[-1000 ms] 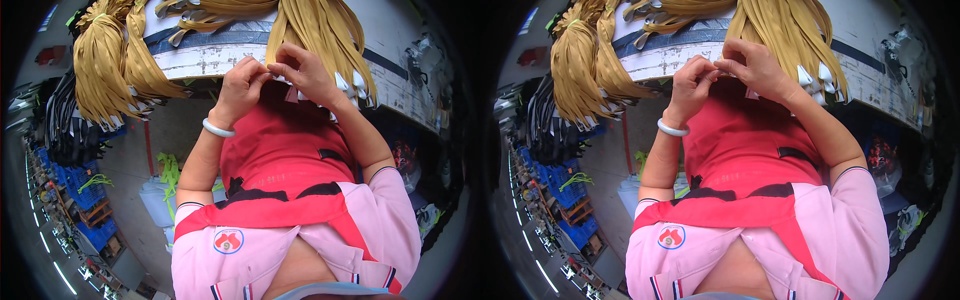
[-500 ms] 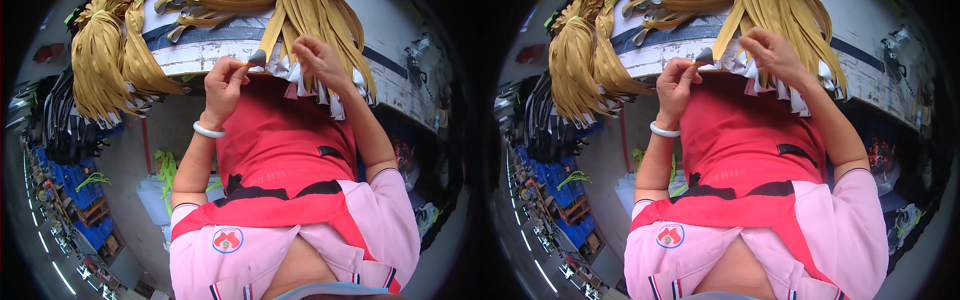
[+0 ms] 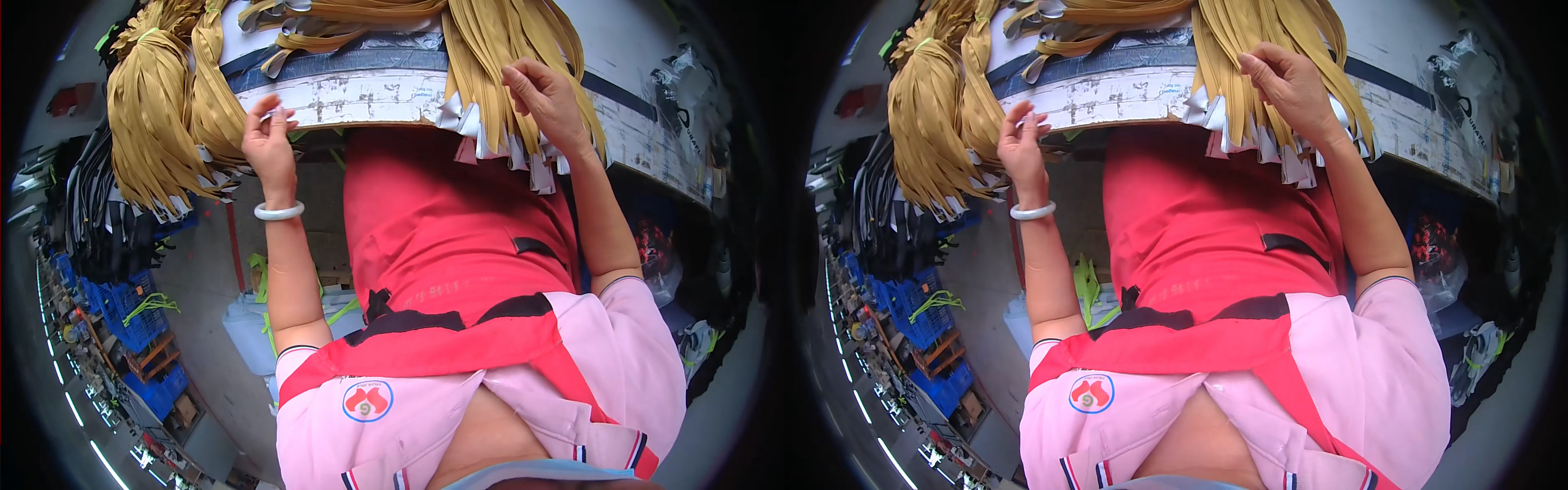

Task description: Attaching small white plastic labels or clips to the ends of yellow fabric straps at a manufacturing workbench.

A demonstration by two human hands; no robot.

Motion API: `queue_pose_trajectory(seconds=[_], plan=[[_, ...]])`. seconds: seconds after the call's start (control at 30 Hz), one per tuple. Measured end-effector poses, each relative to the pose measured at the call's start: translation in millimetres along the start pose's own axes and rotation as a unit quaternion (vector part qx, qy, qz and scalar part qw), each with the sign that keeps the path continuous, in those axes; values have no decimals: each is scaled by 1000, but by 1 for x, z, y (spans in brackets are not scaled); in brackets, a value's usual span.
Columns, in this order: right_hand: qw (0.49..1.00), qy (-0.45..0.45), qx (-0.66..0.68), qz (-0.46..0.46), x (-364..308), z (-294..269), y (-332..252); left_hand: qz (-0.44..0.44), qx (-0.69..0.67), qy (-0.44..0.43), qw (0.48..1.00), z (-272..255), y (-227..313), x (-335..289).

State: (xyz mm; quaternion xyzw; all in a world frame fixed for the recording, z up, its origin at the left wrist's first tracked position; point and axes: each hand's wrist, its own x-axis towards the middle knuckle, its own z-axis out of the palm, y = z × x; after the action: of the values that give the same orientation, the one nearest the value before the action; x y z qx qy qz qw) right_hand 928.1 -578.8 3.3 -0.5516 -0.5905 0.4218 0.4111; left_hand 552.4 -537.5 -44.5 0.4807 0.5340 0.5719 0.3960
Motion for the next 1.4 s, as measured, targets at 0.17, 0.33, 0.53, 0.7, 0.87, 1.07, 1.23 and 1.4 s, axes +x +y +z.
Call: queue_pose_trajectory(seconds=[0.17,0.33,0.53,0.7,0.87,1.07,1.23,1.4], plan=[[988,7,-155,-20,-7,-1,4,48,57,-230,970,75,-3,-68],[986,-3,-161,-42,-11,-6,-3,168,62,-336,925,125,33,-99],[990,9,-138,-15,-17,-14,4,259,155,-421,856,141,39,-100],[982,-31,-185,-21,-24,-16,1,216,121,-415,875,136,28,-99],[993,-65,-101,-20,-33,-5,-7,59,-51,-379,922,125,37,-85],[979,-128,-77,-140,-27,20,-28,13,-97,-401,911,121,40,-72],[970,-224,-44,-82,-20,16,-36,-2,-154,-416,896,118,35,-64],[964,-262,7,-40,-3,19,-34,-94,-222,-433,868,117,33,-52]])
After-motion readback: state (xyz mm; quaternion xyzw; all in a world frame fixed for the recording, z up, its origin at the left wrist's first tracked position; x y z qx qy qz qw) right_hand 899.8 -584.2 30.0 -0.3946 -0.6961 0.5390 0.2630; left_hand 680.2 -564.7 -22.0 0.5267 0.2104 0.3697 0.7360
